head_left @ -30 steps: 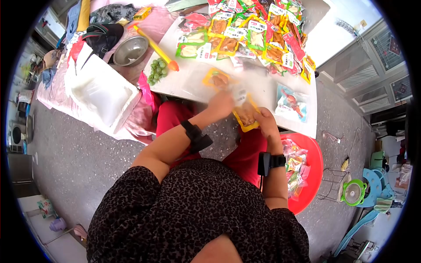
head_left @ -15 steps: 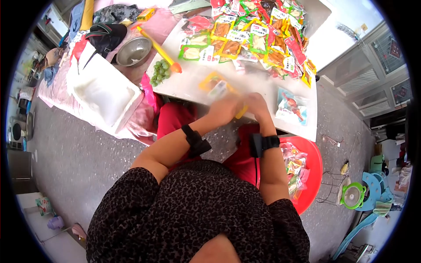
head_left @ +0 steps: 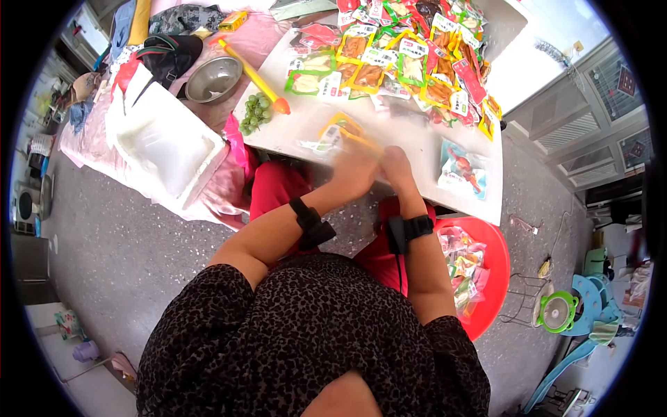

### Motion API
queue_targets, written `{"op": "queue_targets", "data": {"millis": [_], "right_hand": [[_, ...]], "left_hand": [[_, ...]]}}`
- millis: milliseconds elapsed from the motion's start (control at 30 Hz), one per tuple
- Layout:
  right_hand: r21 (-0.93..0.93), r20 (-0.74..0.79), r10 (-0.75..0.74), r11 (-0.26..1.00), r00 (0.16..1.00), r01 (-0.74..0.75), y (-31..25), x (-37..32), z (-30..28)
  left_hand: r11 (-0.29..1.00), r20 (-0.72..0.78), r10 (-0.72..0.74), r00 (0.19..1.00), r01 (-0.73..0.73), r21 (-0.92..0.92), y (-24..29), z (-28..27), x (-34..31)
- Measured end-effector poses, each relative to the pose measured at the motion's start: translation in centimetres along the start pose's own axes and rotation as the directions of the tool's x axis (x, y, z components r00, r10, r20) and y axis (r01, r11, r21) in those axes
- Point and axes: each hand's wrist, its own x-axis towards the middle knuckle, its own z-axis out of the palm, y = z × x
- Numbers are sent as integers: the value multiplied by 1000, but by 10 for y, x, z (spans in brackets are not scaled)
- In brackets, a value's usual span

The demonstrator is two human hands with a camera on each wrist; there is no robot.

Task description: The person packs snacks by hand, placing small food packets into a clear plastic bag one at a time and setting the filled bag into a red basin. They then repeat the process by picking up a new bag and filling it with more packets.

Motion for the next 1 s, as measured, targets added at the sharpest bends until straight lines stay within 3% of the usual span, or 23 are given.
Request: {"op": "queue_targets", "data": {"millis": [67,167,267,367,400,467,567,600,800,900,933,1000], "right_hand": [[-110,-18,-8,994,1000,6,-8,-1,6],[304,148,164,931,975,-202,-19,-14,12],[203,66,233,949,970,-241,-22,-20,6],[75,-234,3,997,972,15,-1,-13,-9],[-166,-322,-185,977,929,137,4,-12,-15],[-624,-339,-568,732,750,273,14,-7,-23],[-755,-293,-691,591,661,283,42,-2,-27],[-809,-240,-742,509,626,294,50,0,-26],[-799,-231,-725,522,648,299,32,-8,-17],[-801,-230,-732,516,642,302,31,-8,-18],[-799,-232,-722,524,651,296,30,-9,-18],[-791,-238,-728,529,642,307,28,-9,-17]], "left_hand": [[999,82,-41,996,42,-2,6,-10,1],[998,-9,20,1000,-20,-51,-4,-1,-2],[994,-64,24,998,-31,-108,-7,-1,-3],[998,59,53,997,-50,-48,-11,-12,13],[998,132,6,991,-13,54,-11,-16,24],[964,257,-110,960,40,262,-14,-27,54],[997,-43,-77,996,78,7,-44,-21,85],[995,-49,-100,994,100,-11,-52,-20,98],[947,-7,-302,953,299,-121,-69,-22,155],[942,-206,-334,920,320,-98,-65,-8,172],[943,-200,-332,922,324,-72,-64,-8,176],[929,-43,-369,928,367,-54,-68,-10,186]]}}
